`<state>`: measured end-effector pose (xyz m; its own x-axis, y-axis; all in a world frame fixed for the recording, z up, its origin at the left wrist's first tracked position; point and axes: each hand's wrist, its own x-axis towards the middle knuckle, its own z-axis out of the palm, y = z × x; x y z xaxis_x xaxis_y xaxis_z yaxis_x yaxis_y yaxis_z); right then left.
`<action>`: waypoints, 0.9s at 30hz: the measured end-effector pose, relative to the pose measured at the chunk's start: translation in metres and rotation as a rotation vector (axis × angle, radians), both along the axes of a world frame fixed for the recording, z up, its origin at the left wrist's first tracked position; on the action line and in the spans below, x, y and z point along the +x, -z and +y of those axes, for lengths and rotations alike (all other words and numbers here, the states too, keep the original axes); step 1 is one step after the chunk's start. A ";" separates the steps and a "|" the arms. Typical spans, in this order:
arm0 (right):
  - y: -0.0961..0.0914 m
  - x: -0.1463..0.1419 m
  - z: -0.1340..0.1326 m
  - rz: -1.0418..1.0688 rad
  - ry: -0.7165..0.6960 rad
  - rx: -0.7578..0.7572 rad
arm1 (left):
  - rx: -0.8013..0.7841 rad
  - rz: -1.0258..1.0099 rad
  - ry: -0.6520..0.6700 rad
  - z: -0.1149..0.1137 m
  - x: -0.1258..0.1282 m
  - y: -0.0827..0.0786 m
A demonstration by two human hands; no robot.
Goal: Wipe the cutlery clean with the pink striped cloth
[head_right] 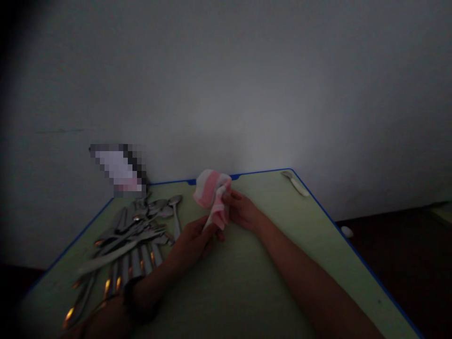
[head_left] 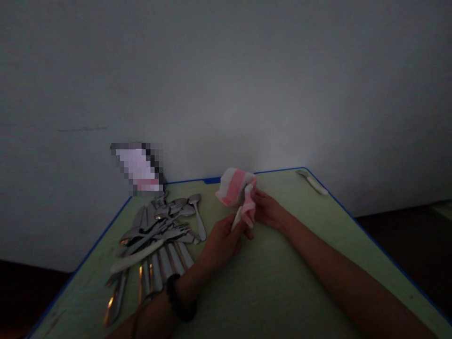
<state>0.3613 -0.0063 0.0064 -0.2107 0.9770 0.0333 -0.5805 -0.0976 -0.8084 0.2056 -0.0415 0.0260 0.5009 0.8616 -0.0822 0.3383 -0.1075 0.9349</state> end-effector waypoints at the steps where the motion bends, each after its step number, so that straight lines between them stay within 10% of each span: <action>1: 0.000 0.001 0.000 0.001 0.000 -0.013 | 0.004 0.022 0.014 0.000 0.000 -0.001; 15: 0.016 -0.008 0.006 -0.344 0.364 -0.014 | 0.035 -0.090 -0.002 -0.004 0.004 0.002; 22: 0.005 -0.002 0.003 -0.103 0.041 -0.029 | -0.137 -0.225 -0.059 0.000 0.004 0.011; 27: -0.001 -0.003 0.007 0.046 0.147 -0.114 | -0.195 -0.259 -0.085 0.002 0.004 0.010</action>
<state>0.3583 0.0009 0.0071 -0.0658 0.9952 -0.0729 -0.6317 -0.0981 -0.7690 0.2098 -0.0397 0.0161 0.4535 0.8819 -0.1291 0.0863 0.1007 0.9912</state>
